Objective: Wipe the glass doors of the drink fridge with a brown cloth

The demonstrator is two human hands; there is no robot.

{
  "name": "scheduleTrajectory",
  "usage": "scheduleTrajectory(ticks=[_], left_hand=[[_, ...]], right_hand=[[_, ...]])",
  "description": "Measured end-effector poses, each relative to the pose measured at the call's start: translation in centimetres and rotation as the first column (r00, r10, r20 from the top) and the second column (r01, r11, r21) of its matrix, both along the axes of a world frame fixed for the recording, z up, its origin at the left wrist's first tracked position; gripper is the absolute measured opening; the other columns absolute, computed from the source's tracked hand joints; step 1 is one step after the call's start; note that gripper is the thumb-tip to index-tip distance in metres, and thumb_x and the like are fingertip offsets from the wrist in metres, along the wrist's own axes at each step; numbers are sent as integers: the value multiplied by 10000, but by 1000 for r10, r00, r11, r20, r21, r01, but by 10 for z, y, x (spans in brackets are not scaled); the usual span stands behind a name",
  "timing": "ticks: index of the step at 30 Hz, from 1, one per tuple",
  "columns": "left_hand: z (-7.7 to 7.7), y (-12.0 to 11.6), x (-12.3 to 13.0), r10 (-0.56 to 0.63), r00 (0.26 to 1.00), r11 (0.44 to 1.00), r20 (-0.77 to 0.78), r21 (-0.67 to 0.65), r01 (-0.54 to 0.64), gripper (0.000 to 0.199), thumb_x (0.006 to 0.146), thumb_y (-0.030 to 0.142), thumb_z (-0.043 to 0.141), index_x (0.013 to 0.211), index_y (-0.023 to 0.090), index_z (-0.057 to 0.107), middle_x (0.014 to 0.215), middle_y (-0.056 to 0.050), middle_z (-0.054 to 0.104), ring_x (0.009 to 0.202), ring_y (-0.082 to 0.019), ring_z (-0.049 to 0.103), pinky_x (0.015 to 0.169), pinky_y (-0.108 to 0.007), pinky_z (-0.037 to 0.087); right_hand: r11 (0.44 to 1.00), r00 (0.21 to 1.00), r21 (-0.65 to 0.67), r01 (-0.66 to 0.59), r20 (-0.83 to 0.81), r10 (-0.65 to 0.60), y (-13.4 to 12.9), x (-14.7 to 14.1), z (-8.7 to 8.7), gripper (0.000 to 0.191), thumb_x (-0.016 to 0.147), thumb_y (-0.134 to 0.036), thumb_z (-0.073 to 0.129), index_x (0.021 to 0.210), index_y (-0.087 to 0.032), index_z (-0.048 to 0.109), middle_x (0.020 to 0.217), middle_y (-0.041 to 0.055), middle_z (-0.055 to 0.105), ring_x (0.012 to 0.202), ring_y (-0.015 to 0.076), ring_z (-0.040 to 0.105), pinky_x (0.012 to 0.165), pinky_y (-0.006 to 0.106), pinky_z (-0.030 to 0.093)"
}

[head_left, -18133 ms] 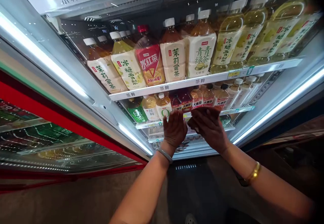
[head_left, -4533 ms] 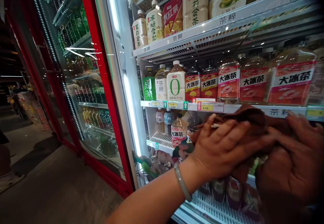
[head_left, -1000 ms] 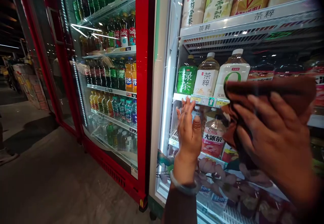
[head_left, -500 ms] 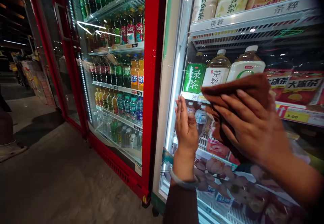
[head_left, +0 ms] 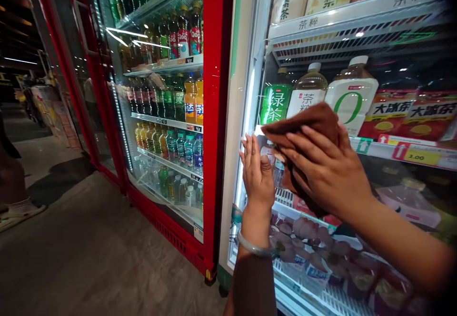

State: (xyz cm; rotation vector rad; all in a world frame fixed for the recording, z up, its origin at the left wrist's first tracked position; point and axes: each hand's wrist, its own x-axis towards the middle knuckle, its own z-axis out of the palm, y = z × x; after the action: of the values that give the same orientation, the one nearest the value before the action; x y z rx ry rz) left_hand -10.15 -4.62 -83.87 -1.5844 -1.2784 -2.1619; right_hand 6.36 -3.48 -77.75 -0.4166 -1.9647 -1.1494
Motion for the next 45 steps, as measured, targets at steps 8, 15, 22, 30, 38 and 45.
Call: scheduleTrajectory(ticks=[8,15,22,30,38,45], left_hand=[[-4,0,0,-16,999,1000,38,-8,16,707,1099,653,213,1678,275,361,1784,-64,295,1685,-188,154,1395,-458,74],[-4,-6,26,17,996,999,85,33,-20,583,1112,605,291,1497,245,542,1736,-113,415,1682,-218,215,1391,-504,132],[-4,2,42,-59,960,992,273,122,26,643,1103,601,353,1634,241,311,1761,-157,338,1650,-215,310,1346,-432,305],[3,0,68,75,997,997,-11,-22,-75,702,1095,591,380,1719,322,203,1835,-71,90,1700,-239,-24,1379,-543,-44],[1,-14,155,-38,921,996,-388,57,65,682,1119,428,386,1730,383,86,1831,16,50,1699,-250,-1,1383,-551,-40],[-3,-6,192,-5,890,996,-457,78,46,676,1115,470,364,1727,372,93,1824,11,88,1703,-269,32,1355,-588,-136]], right_hand=[[997,994,7,-83,66,82,1,-33,-59,399,1070,-208,436,1390,-152,668,1522,36,641,1473,200,543,1420,514,60],[995,1000,-98,22,22,-20,-18,31,-49,460,1059,-186,495,1513,-192,571,1603,18,565,1574,209,417,1407,522,149],[999,997,-44,19,-74,-22,-15,-11,-58,417,1041,-216,527,1434,-250,662,1544,7,625,1486,225,525,1409,542,154],[985,952,-173,4,-299,-57,-31,98,-66,497,1006,-211,608,1499,-275,603,1490,34,669,1475,246,548,1382,570,200],[995,922,-103,-11,-386,-30,-25,117,-93,526,959,-189,622,1481,-255,621,1401,48,727,1426,254,593,1384,570,184],[991,748,-57,122,-650,-129,-29,209,-76,620,886,-159,722,1462,-377,650,1506,26,652,1487,374,532,1289,629,390]])
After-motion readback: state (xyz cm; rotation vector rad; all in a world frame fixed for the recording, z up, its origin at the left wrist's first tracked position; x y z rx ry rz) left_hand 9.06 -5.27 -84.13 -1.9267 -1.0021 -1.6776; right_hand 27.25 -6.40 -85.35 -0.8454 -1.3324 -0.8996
